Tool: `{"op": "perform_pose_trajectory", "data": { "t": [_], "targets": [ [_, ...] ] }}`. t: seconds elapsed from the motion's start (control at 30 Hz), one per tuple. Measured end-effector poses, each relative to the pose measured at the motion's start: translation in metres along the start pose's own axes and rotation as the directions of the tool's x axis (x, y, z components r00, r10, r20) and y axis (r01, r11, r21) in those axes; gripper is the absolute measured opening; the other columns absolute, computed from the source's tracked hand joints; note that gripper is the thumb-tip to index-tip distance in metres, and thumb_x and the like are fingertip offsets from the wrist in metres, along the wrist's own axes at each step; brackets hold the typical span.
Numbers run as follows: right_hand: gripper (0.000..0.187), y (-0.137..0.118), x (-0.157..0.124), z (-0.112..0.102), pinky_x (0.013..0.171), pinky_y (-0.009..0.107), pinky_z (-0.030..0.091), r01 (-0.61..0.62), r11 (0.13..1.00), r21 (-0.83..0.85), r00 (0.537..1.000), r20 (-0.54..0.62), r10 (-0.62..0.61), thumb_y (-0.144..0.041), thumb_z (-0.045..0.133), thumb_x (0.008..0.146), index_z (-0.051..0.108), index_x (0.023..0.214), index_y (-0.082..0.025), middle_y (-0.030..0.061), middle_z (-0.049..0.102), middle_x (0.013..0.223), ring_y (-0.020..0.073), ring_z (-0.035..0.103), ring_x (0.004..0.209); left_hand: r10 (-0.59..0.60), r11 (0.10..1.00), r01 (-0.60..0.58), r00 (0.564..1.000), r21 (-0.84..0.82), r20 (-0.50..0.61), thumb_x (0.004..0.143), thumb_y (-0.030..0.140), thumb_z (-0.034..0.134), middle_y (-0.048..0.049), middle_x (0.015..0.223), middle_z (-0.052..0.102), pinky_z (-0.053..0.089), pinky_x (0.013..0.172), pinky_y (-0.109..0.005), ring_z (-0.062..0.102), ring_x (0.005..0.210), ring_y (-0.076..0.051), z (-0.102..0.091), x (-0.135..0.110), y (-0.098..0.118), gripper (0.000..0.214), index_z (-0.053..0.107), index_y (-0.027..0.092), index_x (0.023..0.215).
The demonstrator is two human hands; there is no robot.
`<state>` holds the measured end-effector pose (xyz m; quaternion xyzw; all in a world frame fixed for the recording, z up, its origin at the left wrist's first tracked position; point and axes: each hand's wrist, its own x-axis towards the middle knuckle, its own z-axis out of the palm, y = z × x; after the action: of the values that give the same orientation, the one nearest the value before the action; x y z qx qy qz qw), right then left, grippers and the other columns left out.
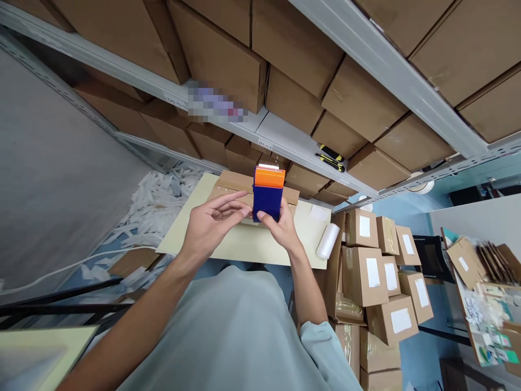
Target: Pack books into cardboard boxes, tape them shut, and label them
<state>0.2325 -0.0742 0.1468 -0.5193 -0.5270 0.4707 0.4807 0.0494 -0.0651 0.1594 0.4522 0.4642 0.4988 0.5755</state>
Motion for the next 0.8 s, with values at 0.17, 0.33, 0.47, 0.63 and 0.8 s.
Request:
{"op": "perform_pose_trajectory", "data": {
  "t": [0.17, 0.33, 0.47, 0.63, 0.8],
  "targets": [
    [0.055, 0.007, 0.021, -0.025, 0.1, 0.045, 0.066, 0.008, 0.999, 0.047, 1.0, 0.005, -0.008, -0.059, 0.082, 0.087, 0.064, 0.129, -0.028, 0.0052, 0.079, 0.117, 0.0282, 0.076, 0.109, -0.012, 1.0, 0.012, 1.0, -0.001, 0.0, 0.076, 0.051, 0.093, -0.0093, 0.1, 0.086, 0.069, 0.1, -0.046, 0.083, 0.095, -0.028, 0.025, 0.023, -0.006, 0.063, 0.082, 0.017, 0.128],
    [0.056, 0.017, 0.039, -0.045, 0.097, 0.046, 0.067, -0.016, 0.998, 0.063, 0.999, 0.049, 0.013, -0.063, 0.08, 0.088, 0.063, 0.129, -0.029, 0.0049, 0.078, 0.111, 0.029, 0.076, 0.107, -0.043, 0.998, 0.042, 0.998, -0.036, -0.046, 0.072, 0.054, 0.096, -0.0113, 0.1, 0.086, 0.069, 0.103, -0.048, 0.084, 0.096, -0.029, 0.046, 0.04, -0.016, 0.067, 0.082, 0.015, 0.125],
    [0.055, 0.026, 0.051, -0.057, 0.099, 0.046, 0.067, -0.017, 0.999, 0.04, 0.997, 0.076, 0.014, -0.064, 0.08, 0.088, 0.063, 0.127, -0.028, 0.0056, 0.078, 0.114, 0.0292, 0.075, 0.109, -0.065, 0.997, 0.062, 0.993, -0.039, -0.094, 0.073, 0.054, 0.095, -0.0108, 0.1, 0.086, 0.069, 0.103, -0.048, 0.084, 0.097, -0.029, 0.057, 0.047, -0.024, 0.067, 0.082, 0.015, 0.126],
    [0.056, 0.033, 0.06, -0.057, 0.1, 0.046, 0.067, -0.027, 0.999, 0.026, 0.994, 0.103, 0.024, -0.064, 0.079, 0.089, 0.062, 0.129, -0.028, 0.0057, 0.077, 0.117, 0.029, 0.075, 0.111, -0.079, 0.997, 0.075, 0.991, -0.036, -0.112, 0.075, 0.053, 0.093, -0.0105, 0.101, 0.086, 0.069, 0.104, -0.049, 0.084, 0.097, -0.029, 0.056, 0.052, -0.029, 0.067, 0.081, 0.015, 0.129],
    [0.056, 0.027, 0.064, -0.045, 0.1, 0.046, 0.067, -0.04, 0.999, 0.032, 0.994, 0.108, 0.036, -0.06, 0.078, 0.091, 0.061, 0.134, -0.028, 0.0061, 0.078, 0.116, 0.0294, 0.076, 0.111, -0.092, 0.995, 0.089, 0.991, -0.041, -0.093, 0.072, 0.05, 0.096, -0.0105, 0.101, 0.086, 0.069, 0.104, -0.048, 0.084, 0.099, -0.03, 0.041, 0.06, -0.026, 0.069, 0.081, 0.014, 0.129]
  ]
}}
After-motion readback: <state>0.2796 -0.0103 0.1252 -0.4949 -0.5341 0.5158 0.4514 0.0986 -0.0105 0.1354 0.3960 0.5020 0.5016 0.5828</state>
